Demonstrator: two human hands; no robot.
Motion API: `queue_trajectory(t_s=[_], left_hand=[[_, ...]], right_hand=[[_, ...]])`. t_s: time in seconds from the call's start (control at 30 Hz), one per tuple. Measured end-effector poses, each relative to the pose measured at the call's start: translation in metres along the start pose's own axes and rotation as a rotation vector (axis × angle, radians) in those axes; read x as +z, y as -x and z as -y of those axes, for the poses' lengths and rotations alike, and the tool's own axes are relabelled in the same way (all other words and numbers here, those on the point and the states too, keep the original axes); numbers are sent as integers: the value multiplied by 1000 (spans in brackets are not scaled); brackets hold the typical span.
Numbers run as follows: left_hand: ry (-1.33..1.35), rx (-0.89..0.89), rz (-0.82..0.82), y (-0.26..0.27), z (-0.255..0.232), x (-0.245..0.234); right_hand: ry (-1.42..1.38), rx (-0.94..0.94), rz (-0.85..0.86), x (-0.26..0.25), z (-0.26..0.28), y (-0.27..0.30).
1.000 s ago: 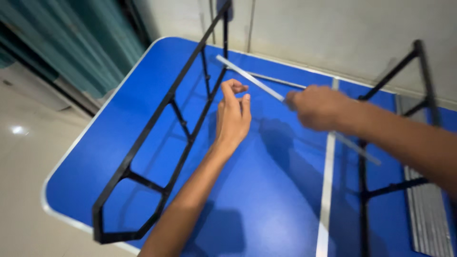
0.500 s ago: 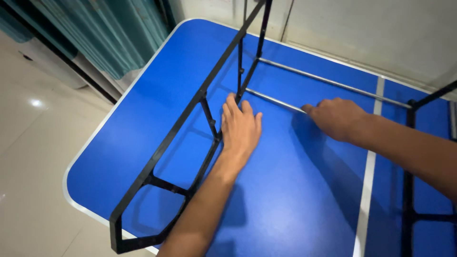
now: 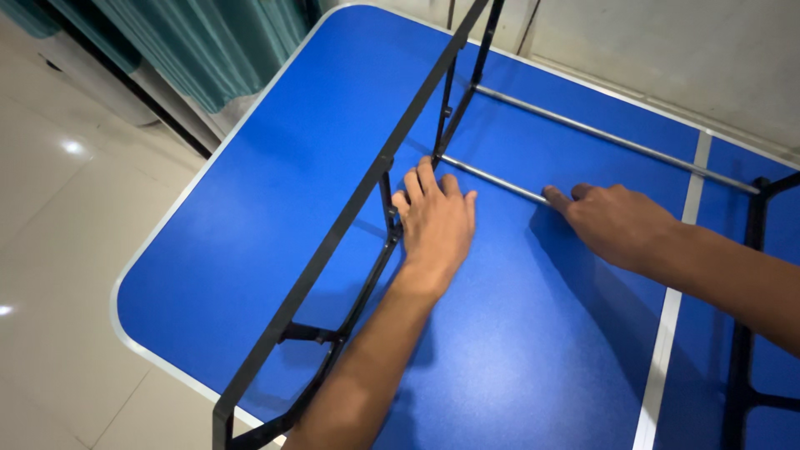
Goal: The person assembles a metal rack by inserting silver rods into black frame slots on a blue table. They repeatedly insert and remove rods, aligning the frame sections and securing the rods in place.
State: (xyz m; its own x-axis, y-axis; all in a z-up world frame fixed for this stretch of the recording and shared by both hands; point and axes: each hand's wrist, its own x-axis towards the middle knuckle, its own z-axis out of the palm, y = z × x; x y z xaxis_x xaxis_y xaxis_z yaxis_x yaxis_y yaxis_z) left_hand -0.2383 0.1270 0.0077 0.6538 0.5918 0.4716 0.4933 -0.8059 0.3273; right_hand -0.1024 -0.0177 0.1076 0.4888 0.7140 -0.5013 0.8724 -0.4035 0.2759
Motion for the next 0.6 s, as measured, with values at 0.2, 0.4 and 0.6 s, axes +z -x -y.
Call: queue_trajectory(t_s=[0.2,0.4,0.6], left_hand=[[18,-1,19,-1,0,0],[30,4,32,0,1,-1],[22,7,22,-1,0,-1]], right_hand=[[15,-22,-28,-1,2,3],[45,-48,-50,2,0,5],[19,-53,-66,4,2,7]])
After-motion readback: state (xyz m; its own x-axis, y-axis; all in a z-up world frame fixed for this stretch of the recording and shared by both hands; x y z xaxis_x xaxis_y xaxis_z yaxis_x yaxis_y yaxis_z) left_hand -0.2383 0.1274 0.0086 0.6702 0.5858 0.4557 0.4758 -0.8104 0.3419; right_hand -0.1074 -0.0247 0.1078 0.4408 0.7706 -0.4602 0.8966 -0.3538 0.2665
